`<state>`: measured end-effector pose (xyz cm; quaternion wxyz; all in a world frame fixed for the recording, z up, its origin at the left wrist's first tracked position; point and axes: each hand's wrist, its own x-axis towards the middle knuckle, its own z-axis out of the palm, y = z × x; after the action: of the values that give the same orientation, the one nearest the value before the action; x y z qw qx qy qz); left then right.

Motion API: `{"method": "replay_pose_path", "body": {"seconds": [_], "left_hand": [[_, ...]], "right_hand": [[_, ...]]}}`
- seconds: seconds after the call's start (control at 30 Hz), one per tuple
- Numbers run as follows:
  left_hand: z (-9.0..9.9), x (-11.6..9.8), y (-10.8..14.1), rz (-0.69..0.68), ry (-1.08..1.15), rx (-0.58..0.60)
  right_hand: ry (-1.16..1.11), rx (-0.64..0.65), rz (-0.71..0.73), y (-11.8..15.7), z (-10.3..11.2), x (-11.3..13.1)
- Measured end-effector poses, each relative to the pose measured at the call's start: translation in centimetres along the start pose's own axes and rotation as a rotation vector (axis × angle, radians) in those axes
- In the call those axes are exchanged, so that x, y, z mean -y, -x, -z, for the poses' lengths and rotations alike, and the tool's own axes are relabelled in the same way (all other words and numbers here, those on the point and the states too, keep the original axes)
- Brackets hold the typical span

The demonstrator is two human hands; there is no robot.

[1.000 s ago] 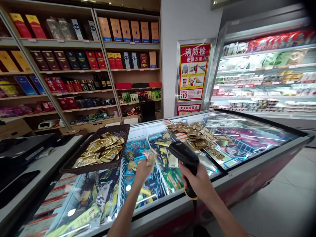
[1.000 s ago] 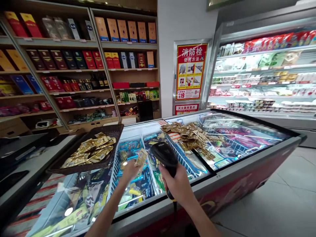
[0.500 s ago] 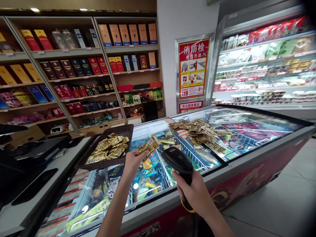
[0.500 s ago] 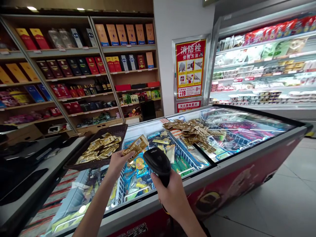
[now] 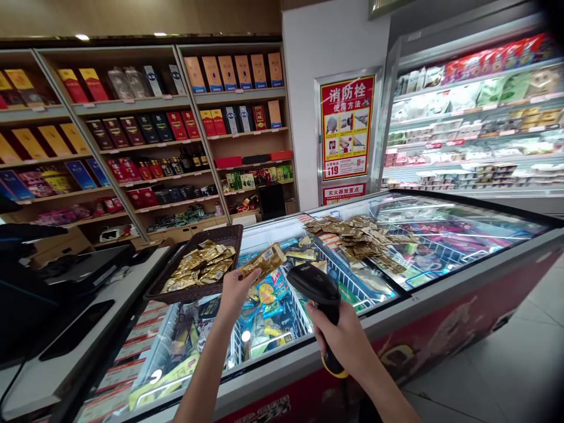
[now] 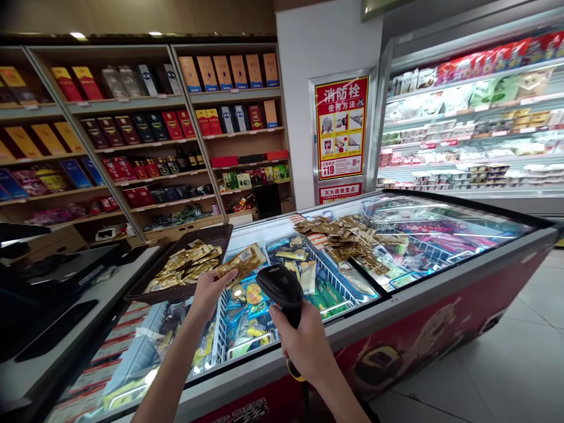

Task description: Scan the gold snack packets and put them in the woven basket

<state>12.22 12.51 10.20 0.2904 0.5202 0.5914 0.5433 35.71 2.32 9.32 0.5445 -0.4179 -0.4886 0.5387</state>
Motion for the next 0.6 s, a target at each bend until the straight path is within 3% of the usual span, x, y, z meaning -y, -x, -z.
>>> {"method": "replay_pose_path", "body": {"seconds": [0.17,0.3,0.37,0.53,0.6], "left_hand": [[-0.3,2.2,0.3,0.084,0.046,0.015],[1.1,3.5,-0.5,0.224,0.092,0.012],[2.8,3.1,-2.1,0.235,0.099,-0.056],[9.0,1.4,-7.7,0.164,-0.156,-0.390],[11.2,1.8,-8.9,0.178,-0.421,-0.459]], "right_hand": [[-0.063,-0.065,-0.011,1.0,0.3,-0.9],[-0.158,-0.124,0.002,1.6,0.8,-2.1],[-0.184,-0.158,-0.009,1.5,1.0,-2.6],[-0.211,-0.214,-0.018,1.0,1.7,-3.1],[-0.217,-0.218,-0.008,0.8,2.3,-3.3]]}}
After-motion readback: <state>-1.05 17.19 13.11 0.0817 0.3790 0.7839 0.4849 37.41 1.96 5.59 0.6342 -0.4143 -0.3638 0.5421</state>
